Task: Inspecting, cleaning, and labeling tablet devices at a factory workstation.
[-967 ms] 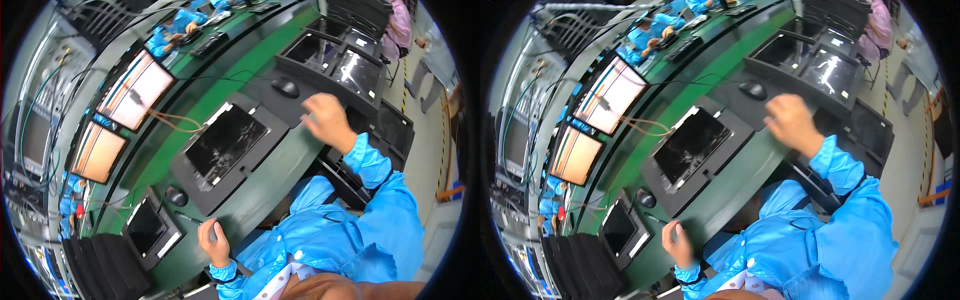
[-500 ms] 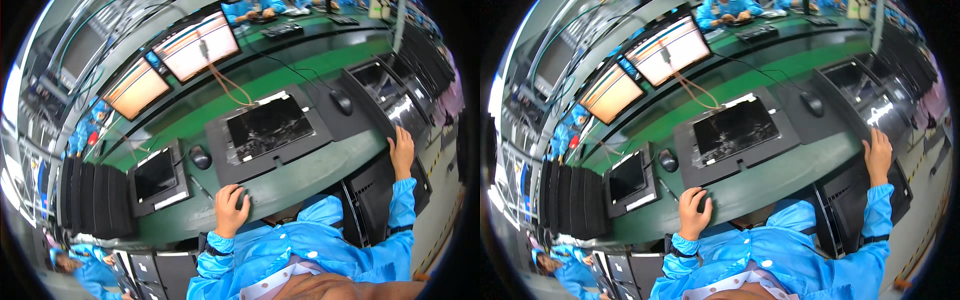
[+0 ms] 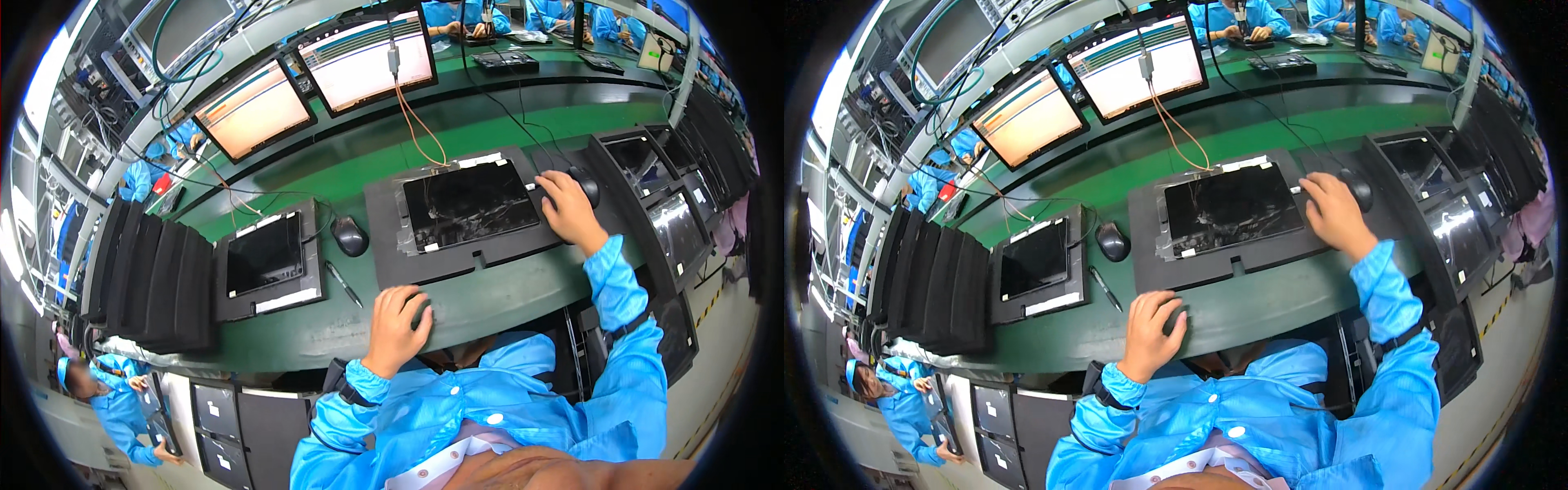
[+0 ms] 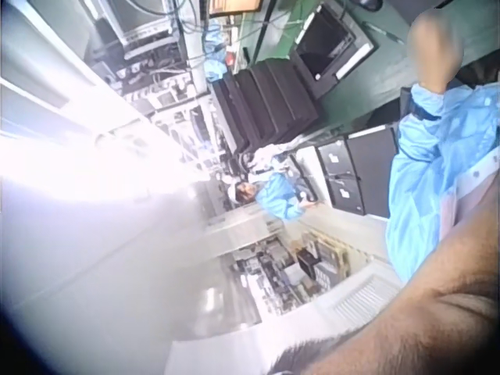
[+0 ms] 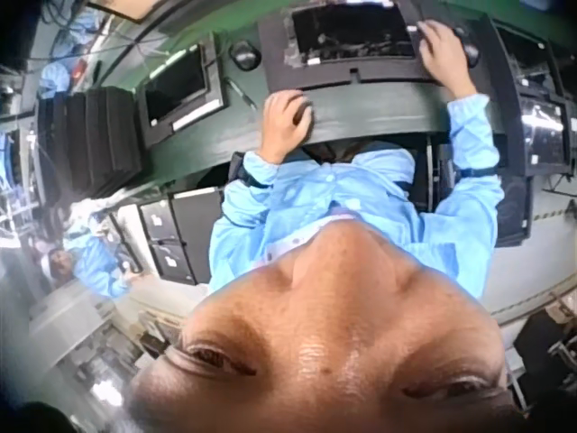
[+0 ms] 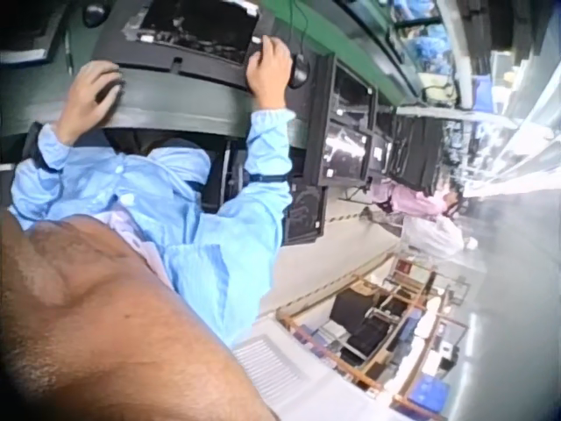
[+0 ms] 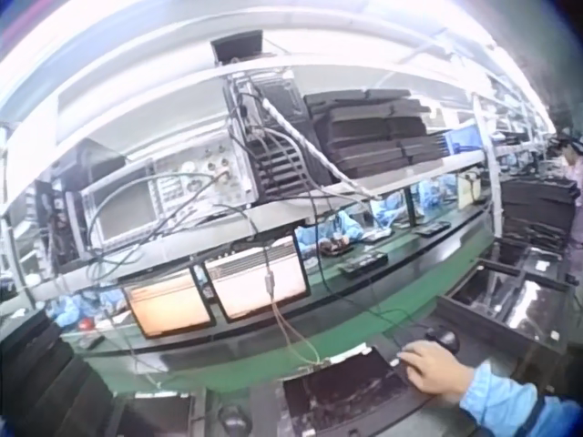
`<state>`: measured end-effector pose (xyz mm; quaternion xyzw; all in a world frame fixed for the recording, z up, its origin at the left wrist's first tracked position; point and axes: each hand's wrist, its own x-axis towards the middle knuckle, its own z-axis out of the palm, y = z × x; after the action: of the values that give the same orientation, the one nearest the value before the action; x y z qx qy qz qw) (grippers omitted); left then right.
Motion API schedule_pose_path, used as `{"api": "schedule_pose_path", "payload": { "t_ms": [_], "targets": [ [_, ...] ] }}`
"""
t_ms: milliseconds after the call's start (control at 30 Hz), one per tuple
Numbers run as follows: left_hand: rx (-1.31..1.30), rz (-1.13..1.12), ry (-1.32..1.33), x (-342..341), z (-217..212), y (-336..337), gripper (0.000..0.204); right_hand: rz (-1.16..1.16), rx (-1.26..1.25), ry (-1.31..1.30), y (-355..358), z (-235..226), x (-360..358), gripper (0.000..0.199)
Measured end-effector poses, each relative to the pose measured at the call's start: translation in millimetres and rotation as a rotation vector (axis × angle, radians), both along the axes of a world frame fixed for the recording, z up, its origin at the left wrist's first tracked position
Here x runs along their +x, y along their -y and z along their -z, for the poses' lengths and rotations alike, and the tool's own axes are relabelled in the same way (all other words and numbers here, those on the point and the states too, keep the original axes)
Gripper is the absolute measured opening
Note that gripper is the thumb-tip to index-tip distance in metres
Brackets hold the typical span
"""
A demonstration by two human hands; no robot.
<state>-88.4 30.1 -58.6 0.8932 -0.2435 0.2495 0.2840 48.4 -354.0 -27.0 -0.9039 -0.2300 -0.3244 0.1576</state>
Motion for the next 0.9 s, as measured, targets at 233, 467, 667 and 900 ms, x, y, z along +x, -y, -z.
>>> {"api": "schedule_pose_path", "payload": {
  "t_ms": [233,467,667,900],
  "targets": [
    [0.177,-0.009,0.062,74.0,-41.3,63.3,0.061,-0.246,-0.134,-0.332,12.9,-12.3,69.2,0.019],
    [0.043,-0.011,0.078,110.6,-20.1,97.5,0.060,-0.369,-0.032,-0.666,23.5,-37.7,86.8,0.015],
    [0.098,-0.109,0.563,120.9,-20.8,87.4,0.019,-0.172,0.113,-0.575,70.5,-62.1,120.6,0.025],
    [-0.794,-0.496,0.160,-119.9,-55.7,-67.6,0.021,-0.127,-0.008,-0.049,36.6,-31.9,46.7,0.043]
  ]
}}
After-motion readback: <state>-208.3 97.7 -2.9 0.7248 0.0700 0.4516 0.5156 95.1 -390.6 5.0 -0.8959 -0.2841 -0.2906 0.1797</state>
